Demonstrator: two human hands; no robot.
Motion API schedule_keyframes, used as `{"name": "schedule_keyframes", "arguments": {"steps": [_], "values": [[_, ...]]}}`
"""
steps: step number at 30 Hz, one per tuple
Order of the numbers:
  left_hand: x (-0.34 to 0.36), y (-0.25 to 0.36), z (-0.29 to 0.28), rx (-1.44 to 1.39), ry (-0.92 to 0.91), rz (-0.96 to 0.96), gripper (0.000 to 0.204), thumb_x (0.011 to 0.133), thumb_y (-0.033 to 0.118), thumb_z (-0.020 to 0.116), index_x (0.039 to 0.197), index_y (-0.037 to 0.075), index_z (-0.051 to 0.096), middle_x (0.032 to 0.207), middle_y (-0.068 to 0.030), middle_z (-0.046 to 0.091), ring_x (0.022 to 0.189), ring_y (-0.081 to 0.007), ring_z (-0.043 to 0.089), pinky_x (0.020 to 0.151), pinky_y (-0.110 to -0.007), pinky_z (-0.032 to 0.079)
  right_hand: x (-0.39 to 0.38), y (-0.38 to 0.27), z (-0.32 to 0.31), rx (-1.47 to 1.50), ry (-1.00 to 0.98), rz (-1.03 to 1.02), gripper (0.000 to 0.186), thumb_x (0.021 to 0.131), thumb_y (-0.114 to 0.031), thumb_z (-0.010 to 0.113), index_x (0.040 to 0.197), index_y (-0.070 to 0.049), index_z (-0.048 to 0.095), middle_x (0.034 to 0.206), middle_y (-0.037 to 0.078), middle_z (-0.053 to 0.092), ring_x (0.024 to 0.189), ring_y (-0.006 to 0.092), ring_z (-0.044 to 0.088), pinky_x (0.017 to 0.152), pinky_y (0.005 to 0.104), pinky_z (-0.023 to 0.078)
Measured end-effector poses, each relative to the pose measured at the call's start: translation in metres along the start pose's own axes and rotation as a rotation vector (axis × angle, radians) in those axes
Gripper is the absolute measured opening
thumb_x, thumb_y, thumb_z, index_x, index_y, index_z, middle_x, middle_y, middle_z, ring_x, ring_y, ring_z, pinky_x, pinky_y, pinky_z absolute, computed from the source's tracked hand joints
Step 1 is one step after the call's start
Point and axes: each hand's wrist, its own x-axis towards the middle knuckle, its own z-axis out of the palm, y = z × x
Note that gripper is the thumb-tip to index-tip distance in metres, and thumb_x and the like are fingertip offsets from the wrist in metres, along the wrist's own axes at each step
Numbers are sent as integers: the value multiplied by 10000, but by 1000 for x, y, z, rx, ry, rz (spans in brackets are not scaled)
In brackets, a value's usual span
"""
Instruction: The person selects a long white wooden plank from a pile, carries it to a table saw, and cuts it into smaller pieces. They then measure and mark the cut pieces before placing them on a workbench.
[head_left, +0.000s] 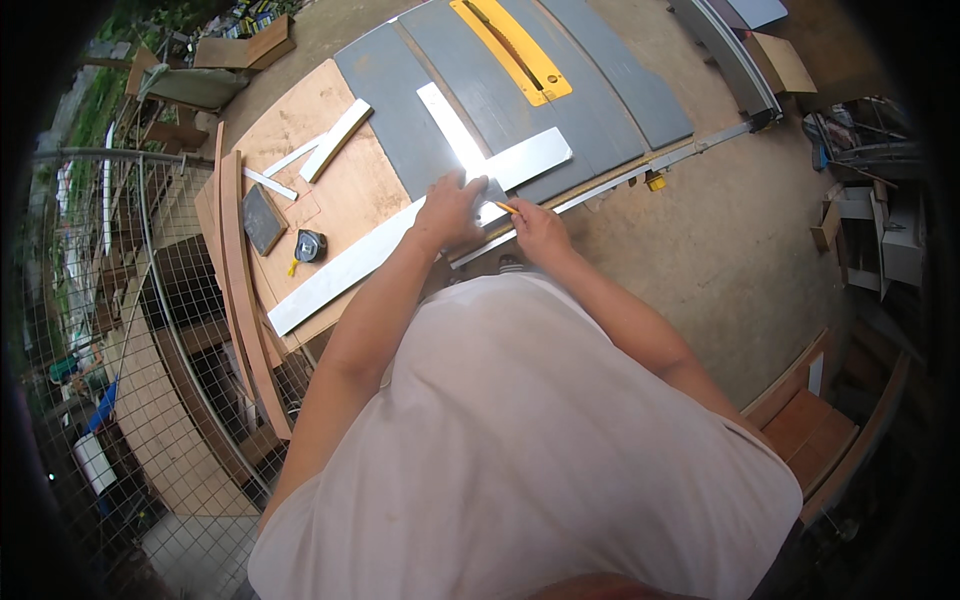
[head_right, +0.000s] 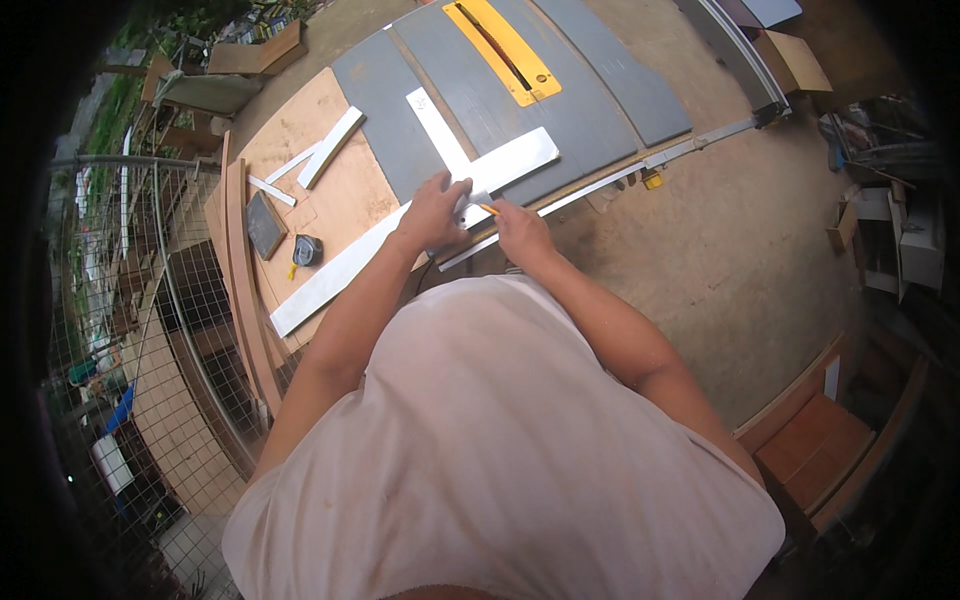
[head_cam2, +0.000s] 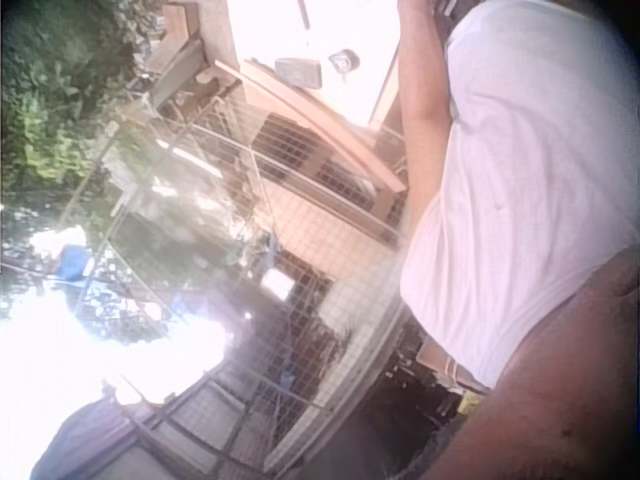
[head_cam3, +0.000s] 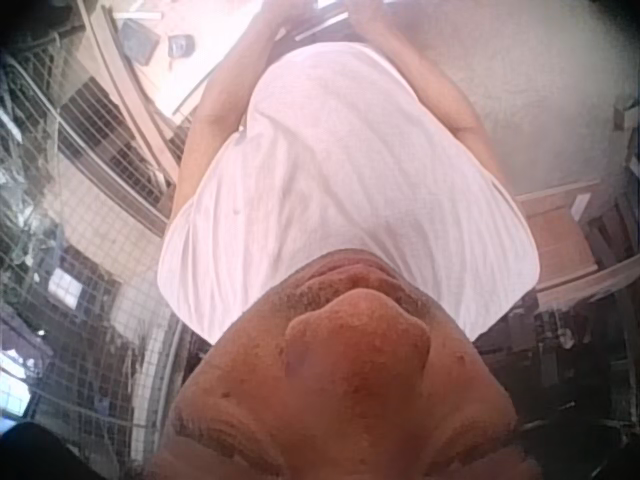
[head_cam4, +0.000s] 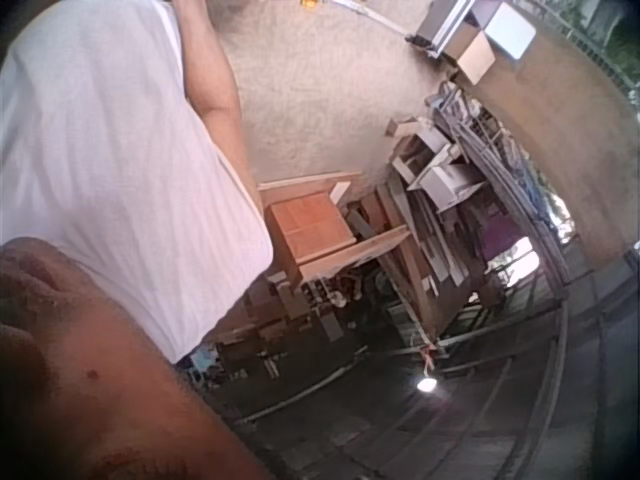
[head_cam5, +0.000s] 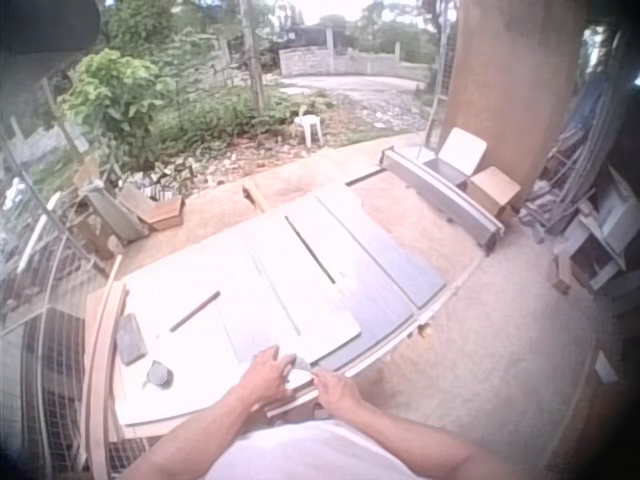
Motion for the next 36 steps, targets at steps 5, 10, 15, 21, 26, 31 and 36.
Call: {"name": "schedule_keyframes", "arguments": {"steps": [5,10,15,21,26,31,36], "values": [[0,1,-1,-26,-3,5,884,582,224,859,1388,195,498,1431,-271,413,1301,-445,448,1090,-489,389,18,1,-2,-34,168,-68,230,944,-183,534,1128,-93,638,932,191,697,873,408,661,765,513,509],[0,-2,0,-11,3,14,868,584,214,853,1377,190,501,1419,-270,420,1288,-443,459,1085,-487,393,53,-26,-15,-181,42,1,261,938,-215,543,1150,-111,654,938,210,701,885,407,669,790,508,519],[0,2,-5,-16,-30,-2,847,600,214,839,1373,187,494,1421,-263,419,1291,-434,456,1081,-491,395,73,-22,-9,-201,29,-55,288,932,-232,548,1175,-119,653,950,216,703,905,406,673,813,508,527],[-1,0,-4,-26,-20,6,861,603,220,834,1386,191,477,1431,-258,412,1300,-433,449,1086,-492,392,72,-25,-9,-247,-5,-69,287,930,-220,545,1176,-121,654,966,205,706,918,396,675,828,497,528],[-2,2,-6,-16,-33,-7,866,597,221,837,1387,185,485,1433,-258,411,1300,-431,452,1086,-492,393,54,-22,-18,-320,-83,-84,281,921,-198,551,1171,-111,645,936,186,710,890,389,677,794,502,526],[-3,1,-2,-39,13,3,868,590,222,839,1387,182,499,1428,-260,419,1302,-432,452,1088,-488,393,-6,-16,-38,-398,-242,83,276,930,-185,539,1175,-97,630,924,186,709,887,403,671,794,516,516],[-3,0,0,-37,14,-6,880,579,223,840,1389,181,499,1427,-264,425,1303,-434,452,1094,-480,391,-20,1,-28,34,19,201,260,940,-194,520,1153,-75,611,962,211,700,956,406,659,826,516,500]]}}
